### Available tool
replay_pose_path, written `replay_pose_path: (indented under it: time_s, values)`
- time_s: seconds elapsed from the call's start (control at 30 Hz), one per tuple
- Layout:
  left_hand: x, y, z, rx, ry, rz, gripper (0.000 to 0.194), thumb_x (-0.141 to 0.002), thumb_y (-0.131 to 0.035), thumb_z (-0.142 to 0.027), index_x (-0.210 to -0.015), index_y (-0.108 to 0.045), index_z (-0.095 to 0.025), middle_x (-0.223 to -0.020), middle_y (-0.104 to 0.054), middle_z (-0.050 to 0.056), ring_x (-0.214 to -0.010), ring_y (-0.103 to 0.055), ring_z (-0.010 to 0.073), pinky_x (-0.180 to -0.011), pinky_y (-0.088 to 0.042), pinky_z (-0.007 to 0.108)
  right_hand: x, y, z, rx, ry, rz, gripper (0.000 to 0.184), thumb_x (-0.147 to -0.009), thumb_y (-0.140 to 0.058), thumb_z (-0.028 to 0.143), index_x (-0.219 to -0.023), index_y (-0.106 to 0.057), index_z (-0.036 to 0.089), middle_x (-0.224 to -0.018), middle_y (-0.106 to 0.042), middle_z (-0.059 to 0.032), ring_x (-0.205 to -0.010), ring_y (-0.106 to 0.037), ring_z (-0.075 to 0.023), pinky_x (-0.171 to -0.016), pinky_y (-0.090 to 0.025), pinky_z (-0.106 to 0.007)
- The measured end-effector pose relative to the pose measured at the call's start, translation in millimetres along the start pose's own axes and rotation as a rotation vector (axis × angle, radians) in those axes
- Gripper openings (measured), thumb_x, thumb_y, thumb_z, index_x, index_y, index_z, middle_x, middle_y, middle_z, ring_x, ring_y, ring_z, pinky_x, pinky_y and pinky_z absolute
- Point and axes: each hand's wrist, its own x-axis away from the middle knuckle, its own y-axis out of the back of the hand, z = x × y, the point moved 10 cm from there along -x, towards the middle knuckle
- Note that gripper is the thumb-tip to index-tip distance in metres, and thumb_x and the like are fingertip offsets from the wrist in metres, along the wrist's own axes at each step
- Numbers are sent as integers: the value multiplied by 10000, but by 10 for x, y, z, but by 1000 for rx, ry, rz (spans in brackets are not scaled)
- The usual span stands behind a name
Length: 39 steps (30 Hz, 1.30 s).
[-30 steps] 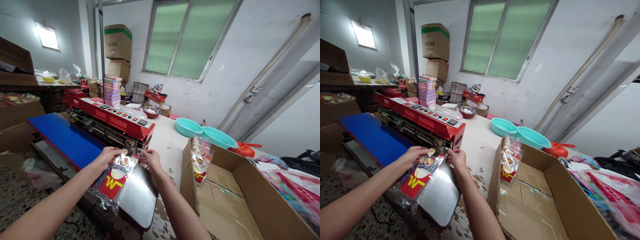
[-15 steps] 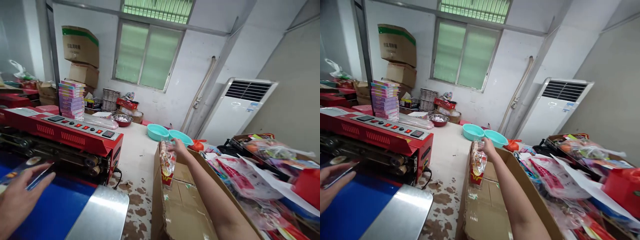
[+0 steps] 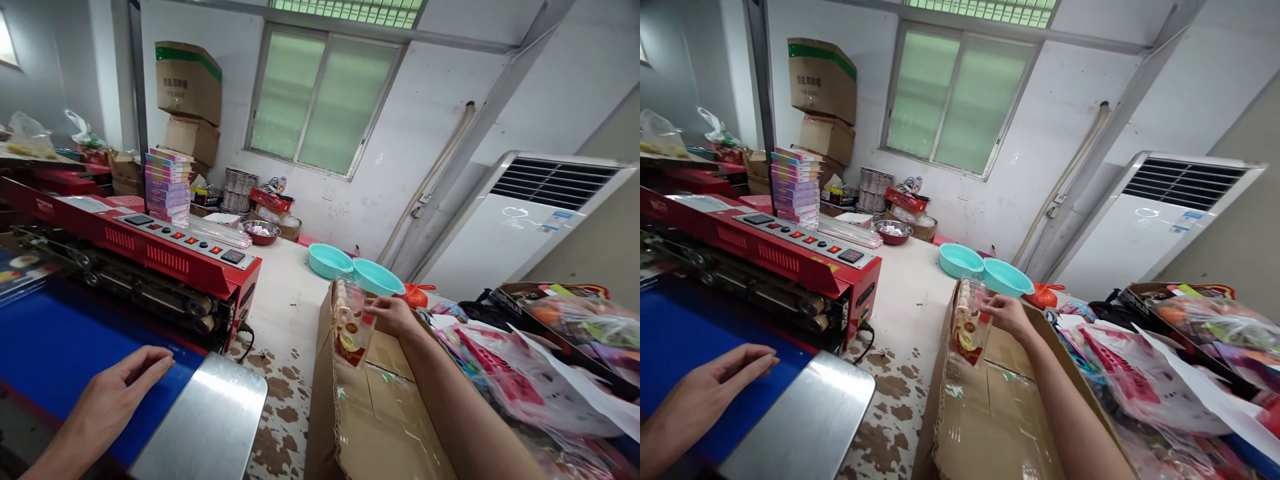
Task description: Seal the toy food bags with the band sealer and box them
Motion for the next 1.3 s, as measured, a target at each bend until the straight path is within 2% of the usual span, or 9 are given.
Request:
replay_pose_path:
  time_s: [0.2, 0.3, 0.37, 0.47, 0.63, 0.7, 0.8, 0.97, 1.3]
  values:
    - [153, -289, -586, 173, -56, 175, 425, -776, -525, -606, -979, -601, -240, -984, -658, 1, -990, -572, 207, -796, -424, 234, 627, 934, 1124, -233, 157, -335, 363, -560, -786, 486, -744, -725, 180, -825, -724, -76, -741, -654, -204, -722, -532, -340]
    - [251, -404, -1007, 303, -155, 222, 469, -774, -563, -570, -1124, -550, -258, -1126, -619, 31, -1062, -546, 215, -883, -417, 281, 938, 1058, 1599, -379, 203, -444, 324, -575, -810, 415, -773, -721, 175, -746, -714, -66, -665, -647, -180, -654, -548, -317]
    - [353, -494, -1262, 423, -239, 293, 591, -738, -635, -531, -1247, -470, -282, -1269, -543, 47, -1164, -490, 228, -936, -408, 304, 1053, 755, 1755, -556, 203, -386, 304, -567, -824, 392, -735, -706, 167, -717, -705, -63, -635, -641, -175, -620, -550, -313]
    - [549, -690, -1374, 704, -181, 510, 704, -660, -737, -460, -1266, -449, -246, -1294, -529, 93, -1161, -505, 258, -918, -444, 327, 1151, -108, 1774, -783, 129, -171, 284, -589, -814, 400, -679, -681, 167, -710, -695, -57, -637, -634, -167, -619, -538, -307]
    - [772, -666, -783, 865, 141, 567, 433, -689, -746, -335, -1024, -563, -132, -959, -681, 113, -860, -639, 212, -769, -507, 299, 1303, -1199, 1659, -755, 75, 116, 282, -662, -766, 421, -605, -647, 172, -1057, -670, -87, -1033, -588, -231, -821, -484, -327]
    - [842, -549, -556, 836, 167, 569, 420, -693, -746, -306, -1034, -568, -136, -952, -686, 101, -849, -641, 201, -762, -508, 289, 1317, -1384, 1706, -665, 132, 239, 278, -728, -709, 439, -666, -677, 170, -1099, -651, -92, -1053, -566, -215, -845, -460, -310]
    - [958, -439, -364, 762, 178, 646, 396, -702, -739, -295, -1030, -585, -135, -995, -684, 105, -849, -644, 201, -747, -509, 278, 1328, -1608, 1796, -704, 114, 457, 319, -807, -611, 468, -914, -680, 176, -904, -689, -79, -741, -613, -140, -633, -468, -255]
    - [1001, -369, -262, 710, 209, 690, 363, -708, -730, -298, -1000, -592, -131, -1000, -687, 107, -852, -649, 210, -732, -508, 277, 1527, -2046, 1955, -610, 69, 823, 335, -658, -768, 389, -892, -677, 166, -728, -670, -21, -523, -537, -87, -425, -338, -192]
    - [965, -444, -241, 670, 227, 701, 360, -723, -709, -332, -997, -565, -148, -999, -679, 99, -879, -640, 224, -770, -502, 319, 1561, -2238, 1989, -729, 61, 760, 373, -620, -798, 354, -914, -649, 179, -822, -678, -21, -698, -640, -165, -678, -535, -320]
